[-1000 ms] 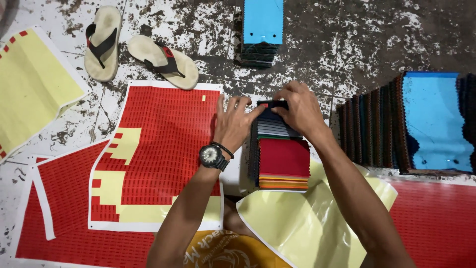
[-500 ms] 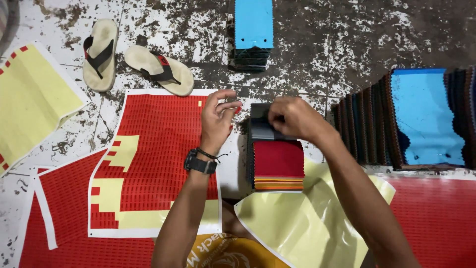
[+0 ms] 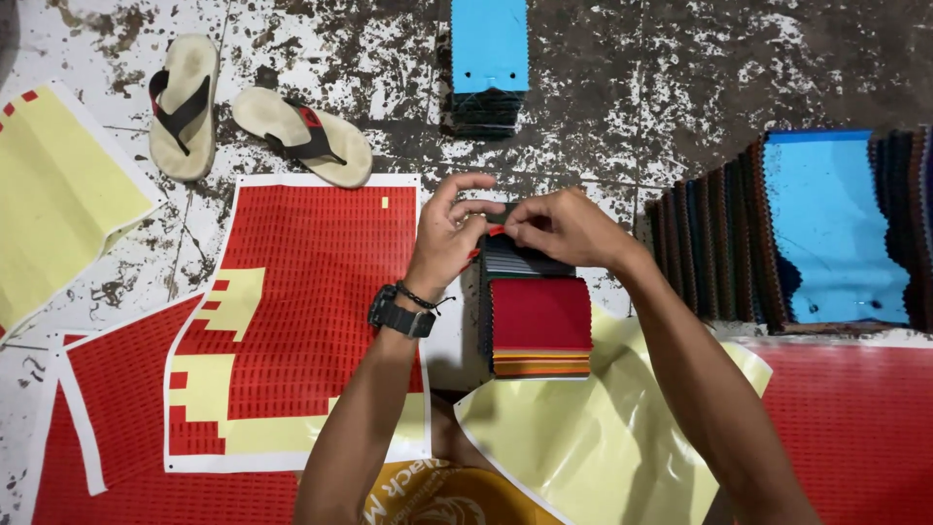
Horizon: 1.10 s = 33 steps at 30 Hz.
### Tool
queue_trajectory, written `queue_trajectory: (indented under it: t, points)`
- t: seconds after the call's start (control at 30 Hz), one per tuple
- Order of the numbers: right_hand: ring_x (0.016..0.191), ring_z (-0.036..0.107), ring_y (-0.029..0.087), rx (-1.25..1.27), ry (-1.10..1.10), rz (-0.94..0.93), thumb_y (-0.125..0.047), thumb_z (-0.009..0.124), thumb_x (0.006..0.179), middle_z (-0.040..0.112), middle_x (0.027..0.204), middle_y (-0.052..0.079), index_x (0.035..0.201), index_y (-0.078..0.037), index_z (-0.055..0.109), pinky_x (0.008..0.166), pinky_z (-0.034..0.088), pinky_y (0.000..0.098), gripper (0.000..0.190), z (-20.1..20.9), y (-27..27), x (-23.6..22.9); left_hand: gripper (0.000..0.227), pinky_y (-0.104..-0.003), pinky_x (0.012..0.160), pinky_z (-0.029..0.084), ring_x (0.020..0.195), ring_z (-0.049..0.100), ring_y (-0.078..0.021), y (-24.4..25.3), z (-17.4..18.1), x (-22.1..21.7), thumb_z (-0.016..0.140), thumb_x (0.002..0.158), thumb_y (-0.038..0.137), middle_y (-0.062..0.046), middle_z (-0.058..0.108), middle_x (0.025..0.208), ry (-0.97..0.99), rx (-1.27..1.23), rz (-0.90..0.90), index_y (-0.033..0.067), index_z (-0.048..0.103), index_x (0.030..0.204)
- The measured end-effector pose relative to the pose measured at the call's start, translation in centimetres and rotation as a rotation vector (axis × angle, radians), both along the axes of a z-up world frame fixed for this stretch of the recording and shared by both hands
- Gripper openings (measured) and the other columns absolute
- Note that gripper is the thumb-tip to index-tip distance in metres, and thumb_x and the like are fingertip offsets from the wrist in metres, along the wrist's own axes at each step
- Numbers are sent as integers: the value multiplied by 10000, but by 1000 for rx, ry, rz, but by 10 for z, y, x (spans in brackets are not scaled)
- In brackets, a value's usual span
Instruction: The person sits on the floor and sorts through stacks of colorful, textured material samples. They flip through the samples, separating them into different piles based on color and type, including red, yellow, blue, and dark-colored sheets.
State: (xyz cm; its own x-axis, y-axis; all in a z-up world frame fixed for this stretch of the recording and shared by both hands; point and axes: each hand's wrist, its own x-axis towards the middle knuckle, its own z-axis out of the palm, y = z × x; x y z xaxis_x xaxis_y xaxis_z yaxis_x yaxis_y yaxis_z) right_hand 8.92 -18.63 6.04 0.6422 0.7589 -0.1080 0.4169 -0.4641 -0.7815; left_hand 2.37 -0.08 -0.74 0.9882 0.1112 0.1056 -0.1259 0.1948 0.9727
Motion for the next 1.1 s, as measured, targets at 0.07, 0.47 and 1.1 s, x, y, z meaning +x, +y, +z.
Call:
queue_trajectory:
  t: [0.07, 0.47, 1.1]
  points:
    - [717, 749, 299, -14, 22, -5, -107, 709, 920, 791, 798, 151, 963, -36, 789, 690, 590, 413, 115, 2, 0, 1, 529, -419, 822, 658, 1033, 720, -342, 1, 0, 0, 448, 789, -146, -211, 575, 1267, -4, 25, 1, 4, 594, 1276]
    - [761, 754, 337, -91, -9, -67, -104, 707, 886, 780, 795, 157, 937, -46, 786, 703, 596, 449, 111, -21, 3, 3, 500, -467, 911, 612, 1165, 645, -406, 8, 10, -5, 482, 791, -156, -170, 559, 1227, -110, 256, 7, 13, 623, 1241]
    - [913, 752, 393, -321, -61, -235, -210, 655, 938, 786, 905, 156, 1028, -71, 792, 800, 581, 523, 214, -53, 13, 10, 363, -396, 790, 522, 907, 560, -229, 17, -74, -11, 541, 941, 136, 3, 546, 1003, -367, 1501, 190, 337, 678, 1211]
